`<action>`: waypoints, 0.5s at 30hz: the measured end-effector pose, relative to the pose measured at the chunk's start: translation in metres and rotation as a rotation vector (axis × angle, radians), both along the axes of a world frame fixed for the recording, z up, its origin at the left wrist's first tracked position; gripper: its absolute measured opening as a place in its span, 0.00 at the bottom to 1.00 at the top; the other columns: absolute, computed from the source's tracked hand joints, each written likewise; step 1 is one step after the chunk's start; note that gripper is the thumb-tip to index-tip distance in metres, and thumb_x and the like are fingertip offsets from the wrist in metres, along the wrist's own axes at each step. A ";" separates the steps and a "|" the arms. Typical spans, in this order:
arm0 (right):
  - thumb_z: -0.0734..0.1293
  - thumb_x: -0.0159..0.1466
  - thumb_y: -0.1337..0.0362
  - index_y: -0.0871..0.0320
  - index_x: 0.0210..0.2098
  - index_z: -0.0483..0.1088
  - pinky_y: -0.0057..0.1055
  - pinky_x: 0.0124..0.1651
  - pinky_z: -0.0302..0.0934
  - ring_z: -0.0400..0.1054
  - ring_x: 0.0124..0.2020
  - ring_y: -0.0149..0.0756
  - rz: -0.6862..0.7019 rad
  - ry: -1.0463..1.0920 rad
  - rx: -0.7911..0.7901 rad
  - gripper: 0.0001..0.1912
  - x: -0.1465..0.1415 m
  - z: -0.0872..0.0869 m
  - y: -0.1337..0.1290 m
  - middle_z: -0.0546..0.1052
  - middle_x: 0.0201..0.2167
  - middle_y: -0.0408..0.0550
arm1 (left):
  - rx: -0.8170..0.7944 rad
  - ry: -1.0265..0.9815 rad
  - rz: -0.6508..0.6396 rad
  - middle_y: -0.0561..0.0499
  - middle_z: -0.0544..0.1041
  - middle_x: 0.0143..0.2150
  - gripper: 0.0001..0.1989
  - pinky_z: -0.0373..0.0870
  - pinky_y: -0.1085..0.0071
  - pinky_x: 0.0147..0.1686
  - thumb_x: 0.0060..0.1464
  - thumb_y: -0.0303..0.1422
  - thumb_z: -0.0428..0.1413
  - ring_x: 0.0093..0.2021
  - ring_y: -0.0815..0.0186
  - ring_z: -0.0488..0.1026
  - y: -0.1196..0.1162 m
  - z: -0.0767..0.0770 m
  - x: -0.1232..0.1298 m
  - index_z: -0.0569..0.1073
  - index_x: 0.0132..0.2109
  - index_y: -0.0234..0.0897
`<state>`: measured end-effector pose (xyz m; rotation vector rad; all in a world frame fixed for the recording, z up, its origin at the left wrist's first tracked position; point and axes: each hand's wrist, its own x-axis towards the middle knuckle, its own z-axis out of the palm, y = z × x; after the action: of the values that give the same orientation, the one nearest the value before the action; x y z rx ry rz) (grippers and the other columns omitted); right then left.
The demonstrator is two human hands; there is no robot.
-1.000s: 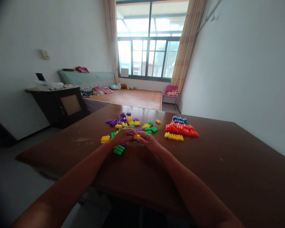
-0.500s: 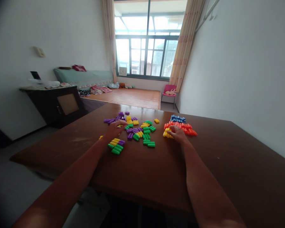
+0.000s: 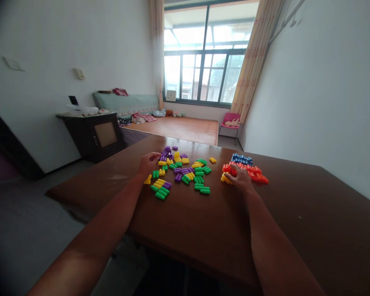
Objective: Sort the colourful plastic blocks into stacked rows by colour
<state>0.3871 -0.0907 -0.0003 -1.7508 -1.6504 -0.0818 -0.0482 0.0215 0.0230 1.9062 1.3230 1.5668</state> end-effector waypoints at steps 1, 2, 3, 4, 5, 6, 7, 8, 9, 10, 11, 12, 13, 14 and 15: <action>0.67 0.58 0.51 0.57 0.51 0.70 0.45 0.51 0.63 0.70 0.48 0.49 -0.024 -0.003 0.025 0.25 -0.002 0.003 0.000 0.77 0.46 0.55 | -0.021 0.020 0.009 0.50 0.81 0.35 0.12 0.74 0.69 0.41 0.50 0.27 0.53 0.37 0.65 0.76 0.004 -0.002 -0.001 0.79 0.40 0.35; 0.65 0.60 0.51 0.57 0.52 0.70 0.45 0.52 0.63 0.70 0.48 0.49 -0.045 0.001 0.045 0.25 -0.004 0.005 0.000 0.77 0.47 0.56 | -0.045 0.050 0.009 0.49 0.81 0.34 0.12 0.74 0.70 0.40 0.49 0.27 0.53 0.36 0.65 0.76 0.007 -0.003 0.000 0.78 0.40 0.34; 0.63 0.61 0.52 0.58 0.52 0.70 0.45 0.52 0.62 0.70 0.48 0.48 -0.062 0.009 0.060 0.24 -0.006 0.007 0.000 0.77 0.47 0.55 | -0.067 0.094 -0.002 0.49 0.81 0.35 0.12 0.74 0.70 0.39 0.50 0.27 0.53 0.36 0.64 0.76 0.010 -0.003 0.002 0.78 0.41 0.34; 0.62 0.62 0.53 0.58 0.52 0.69 0.45 0.52 0.62 0.70 0.48 0.48 -0.074 0.014 0.070 0.23 -0.007 0.009 0.001 0.77 0.47 0.55 | -0.085 0.155 -0.023 0.48 0.81 0.37 0.13 0.73 0.69 0.40 0.50 0.27 0.53 0.37 0.64 0.77 0.014 -0.002 0.006 0.78 0.42 0.34; 0.60 0.63 0.54 0.58 0.52 0.70 0.44 0.52 0.62 0.70 0.47 0.47 -0.078 0.021 0.078 0.22 -0.009 0.010 0.001 0.77 0.47 0.55 | -0.097 0.238 -0.046 0.46 0.81 0.40 0.13 0.73 0.68 0.42 0.51 0.27 0.53 0.39 0.62 0.77 0.017 0.001 0.011 0.78 0.43 0.34; 0.60 0.63 0.55 0.58 0.52 0.70 0.44 0.52 0.62 0.70 0.47 0.46 -0.075 0.029 0.086 0.21 -0.011 0.011 0.002 0.77 0.47 0.54 | -0.111 0.346 -0.063 0.45 0.80 0.44 0.14 0.72 0.67 0.45 0.52 0.28 0.53 0.43 0.61 0.77 0.021 0.004 0.018 0.77 0.45 0.34; 0.59 0.63 0.56 0.58 0.51 0.70 0.43 0.52 0.62 0.69 0.47 0.46 -0.068 0.039 0.095 0.21 -0.013 0.012 0.002 0.77 0.47 0.54 | -0.129 0.463 -0.073 0.43 0.79 0.48 0.15 0.70 0.66 0.49 0.53 0.29 0.53 0.47 0.59 0.75 0.025 0.007 0.026 0.76 0.47 0.35; 0.58 0.63 0.57 0.58 0.51 0.70 0.42 0.52 0.62 0.69 0.47 0.45 -0.062 0.047 0.103 0.21 -0.015 0.012 0.002 0.77 0.47 0.54 | -0.151 0.570 -0.074 0.42 0.77 0.51 0.16 0.68 0.64 0.52 0.53 0.29 0.54 0.51 0.57 0.74 0.029 0.009 0.034 0.75 0.49 0.35; 0.58 0.63 0.58 0.58 0.51 0.69 0.42 0.52 0.63 0.69 0.48 0.45 -0.058 0.053 0.108 0.20 -0.017 0.012 0.003 0.77 0.48 0.54 | -0.176 0.656 -0.068 0.41 0.75 0.54 0.18 0.65 0.63 0.55 0.53 0.30 0.55 0.54 0.55 0.71 0.034 0.011 0.043 0.74 0.51 0.35; 0.58 0.63 0.59 0.58 0.52 0.69 0.42 0.51 0.63 0.69 0.47 0.44 -0.057 0.052 0.107 0.20 -0.019 0.012 0.003 0.76 0.47 0.53 | -0.200 0.714 -0.058 0.39 0.73 0.57 0.19 0.63 0.61 0.57 0.53 0.31 0.56 0.57 0.54 0.69 0.040 0.012 0.052 0.72 0.53 0.35; 0.58 0.63 0.59 0.58 0.52 0.69 0.41 0.51 0.63 0.69 0.47 0.44 -0.056 0.040 0.101 0.20 -0.021 0.012 0.003 0.76 0.47 0.53 | -0.218 0.746 -0.049 0.38 0.71 0.58 0.21 0.61 0.60 0.58 0.53 0.32 0.56 0.59 0.52 0.67 0.046 0.013 0.060 0.71 0.54 0.34; 0.58 0.63 0.60 0.57 0.52 0.70 0.41 0.51 0.63 0.69 0.47 0.44 -0.053 0.018 0.094 0.20 -0.024 0.012 0.003 0.76 0.47 0.53 | -0.228 0.757 -0.042 0.37 0.70 0.60 0.21 0.60 0.58 0.58 0.53 0.32 0.56 0.60 0.51 0.65 0.052 0.012 0.068 0.70 0.55 0.34; 0.58 0.63 0.61 0.57 0.51 0.70 0.41 0.51 0.63 0.69 0.48 0.44 -0.047 -0.011 0.088 0.19 -0.026 0.013 0.002 0.76 0.47 0.53 | -0.234 0.760 -0.034 0.36 0.68 0.61 0.21 0.60 0.57 0.58 0.54 0.32 0.55 0.61 0.50 0.64 0.057 0.011 0.074 0.70 0.55 0.34; 0.58 0.63 0.62 0.57 0.51 0.70 0.41 0.51 0.62 0.69 0.48 0.45 -0.038 -0.043 0.086 0.19 -0.027 0.013 0.002 0.76 0.47 0.53 | -0.239 0.766 -0.027 0.35 0.68 0.61 0.21 0.60 0.56 0.58 0.54 0.32 0.55 0.62 0.50 0.63 0.063 0.009 0.079 0.69 0.56 0.34; 0.58 0.63 0.62 0.57 0.51 0.71 0.41 0.52 0.62 0.68 0.49 0.45 -0.028 -0.071 0.088 0.19 -0.028 0.014 0.001 0.76 0.47 0.53 | -0.244 0.771 -0.021 0.35 0.68 0.61 0.21 0.60 0.55 0.58 0.55 0.32 0.54 0.62 0.50 0.64 0.068 0.007 0.083 0.69 0.56 0.35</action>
<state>0.3587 -0.0893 0.0133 -1.7224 -1.6481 -0.2285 0.0348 0.0895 0.0300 2.4357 1.6597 0.5974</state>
